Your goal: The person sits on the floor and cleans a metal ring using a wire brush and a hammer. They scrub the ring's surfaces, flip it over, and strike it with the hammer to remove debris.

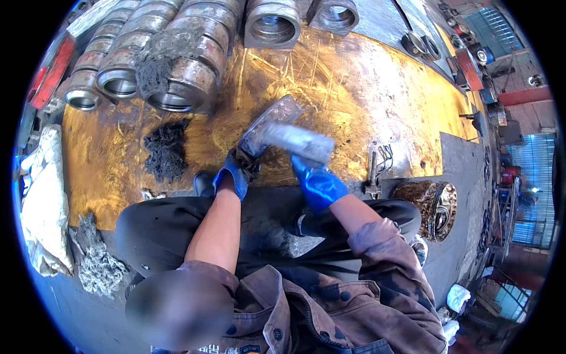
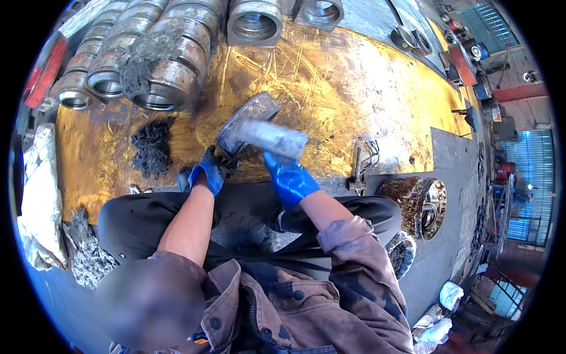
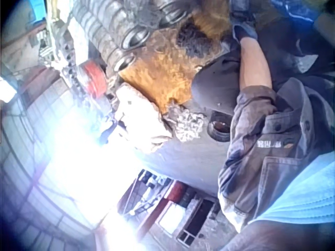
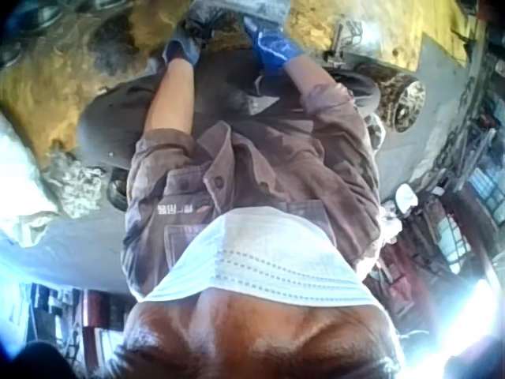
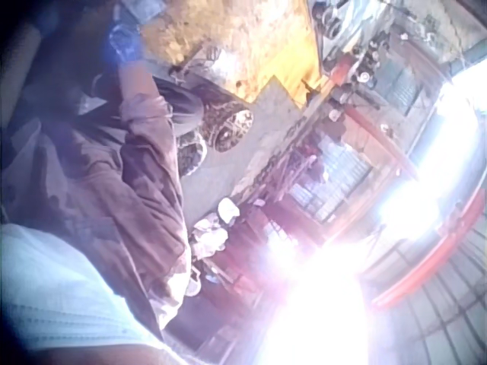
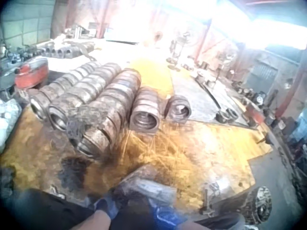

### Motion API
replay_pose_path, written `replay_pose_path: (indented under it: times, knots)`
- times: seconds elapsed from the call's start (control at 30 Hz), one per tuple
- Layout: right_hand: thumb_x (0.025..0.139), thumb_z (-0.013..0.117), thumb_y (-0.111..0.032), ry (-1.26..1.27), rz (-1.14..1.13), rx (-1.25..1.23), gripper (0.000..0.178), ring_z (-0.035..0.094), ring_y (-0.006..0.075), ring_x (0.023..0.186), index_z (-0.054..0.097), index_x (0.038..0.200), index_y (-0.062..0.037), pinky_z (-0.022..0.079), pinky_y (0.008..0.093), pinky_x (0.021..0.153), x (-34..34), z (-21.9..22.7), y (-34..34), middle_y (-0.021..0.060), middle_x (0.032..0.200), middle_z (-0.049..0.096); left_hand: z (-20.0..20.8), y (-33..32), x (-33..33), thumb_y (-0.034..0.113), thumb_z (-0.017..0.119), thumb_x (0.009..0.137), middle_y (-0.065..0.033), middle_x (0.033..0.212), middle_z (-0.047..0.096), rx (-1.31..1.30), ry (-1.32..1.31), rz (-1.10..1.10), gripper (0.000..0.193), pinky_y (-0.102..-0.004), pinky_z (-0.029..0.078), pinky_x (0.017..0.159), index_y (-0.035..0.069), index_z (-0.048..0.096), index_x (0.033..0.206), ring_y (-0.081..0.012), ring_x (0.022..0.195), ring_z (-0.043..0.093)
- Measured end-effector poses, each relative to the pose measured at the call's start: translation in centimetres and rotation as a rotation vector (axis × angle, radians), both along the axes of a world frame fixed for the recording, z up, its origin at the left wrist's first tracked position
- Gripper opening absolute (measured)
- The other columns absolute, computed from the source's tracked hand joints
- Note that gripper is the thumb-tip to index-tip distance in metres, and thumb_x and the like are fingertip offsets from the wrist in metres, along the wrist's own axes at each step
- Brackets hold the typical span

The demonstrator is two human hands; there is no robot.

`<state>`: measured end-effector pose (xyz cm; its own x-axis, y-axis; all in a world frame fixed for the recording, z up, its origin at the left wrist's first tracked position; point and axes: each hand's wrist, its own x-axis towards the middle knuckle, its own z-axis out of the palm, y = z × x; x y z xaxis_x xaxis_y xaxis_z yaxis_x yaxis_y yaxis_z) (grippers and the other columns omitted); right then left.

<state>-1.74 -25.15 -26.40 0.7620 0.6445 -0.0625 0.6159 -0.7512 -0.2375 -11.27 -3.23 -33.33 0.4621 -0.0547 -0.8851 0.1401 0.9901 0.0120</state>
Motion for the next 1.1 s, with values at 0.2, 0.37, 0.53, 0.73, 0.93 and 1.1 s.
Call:
replay_pose_path:
  times: [0.2, 0.37, 0.53, 0.73, 0.93, 1.1]
  knots:
    - [0.102, 0.053, -0.022, 0.115, 0.035, 0.048, 0.035, 0.058, 0.0297, 0.119, 0.057, 0.133, -0.0070, 0.046, 0.0431, 0.102, -2.1, 0.7, 2.7, 0.0144, 0.130, 0.062, 0.1, 0.6, -4.9, 0.052, 0.035, 0.108, -0.0090, 0.115, 0.066, 0.089, -0.098, 0.071, 0.046, -0.0552, 0.051, 0.079, 0.016, 0.059, 0.125, -0.0339, 0.092, 0.062]
    - [0.100, 0.059, -0.018, -0.104, -0.141, -0.076, 0.028, 0.065, 0.0279, 0.105, 0.064, 0.124, -0.0066, 0.052, 0.0400, 0.091, 2.9, 2.1, 2.4, 0.0117, 0.116, 0.070, 2.3, -0.6, -5.1, 0.041, 0.033, 0.110, -0.0079, 0.123, 0.066, 0.153, -0.212, 0.030, 0.042, -0.0545, 0.050, 0.084, 0.014, 0.058, 0.130, -0.0344, 0.102, 0.062]
    - [0.095, 0.067, -0.016, 0.320, -0.338, 0.164, 0.024, 0.070, 0.0227, 0.082, 0.064, 0.118, -0.0116, 0.054, 0.0345, 0.067, 3.4, 5.0, 2.0, 0.0079, 0.099, 0.074, 0.7, 0.8, -5.3, 0.036, 0.041, 0.107, -0.0101, 0.118, 0.069, 0.663, 0.003, -0.248, 0.040, -0.0475, 0.051, 0.087, 0.008, 0.063, 0.126, -0.0312, 0.102, 0.064]
    - [0.100, 0.066, -0.023, 1.003, -0.804, 0.772, 0.022, 0.071, 0.0224, 0.071, 0.057, 0.118, -0.0172, 0.051, 0.0365, 0.052, 3.9, 3.5, 2.5, 0.0081, 0.098, 0.073, -0.3, 6.0, -1.3, 0.030, 0.051, 0.105, -0.0127, 0.114, 0.073, 1.503, 0.030, -0.207, 0.039, -0.0390, 0.052, 0.091, 0.000, 0.068, 0.122, -0.0273, 0.101, 0.067]
    - [0.101, 0.063, -0.027, 1.088, -0.855, 0.992, 0.014, 0.066, 0.0231, 0.068, 0.057, 0.110, -0.0179, 0.051, 0.0385, 0.058, 4.7, 2.9, 5.5, 0.0059, 0.082, 0.067, 4.6, 7.6, 3.1, 0.035, 0.065, 0.100, -0.0126, 0.109, 0.075, 1.601, -0.315, -0.437, 0.040, -0.0362, 0.051, 0.095, 0.001, 0.071, 0.119, -0.0224, 0.101, 0.067]
    - [0.102, 0.059, -0.019, 0.933, -0.927, 1.020, 0.011, 0.056, 0.0166, 0.059, 0.062, 0.107, -0.0100, 0.048, 0.0323, 0.059, 3.9, 4.5, 7.3, 0.0025, 0.069, 0.056, 8.4, 5.3, 3.8, 0.037, 0.064, 0.102, -0.0128, 0.108, 0.074, 1.531, -0.294, -0.820, 0.041, -0.0345, 0.050, 0.094, 0.000, 0.069, 0.120, -0.0186, 0.102, 0.065]
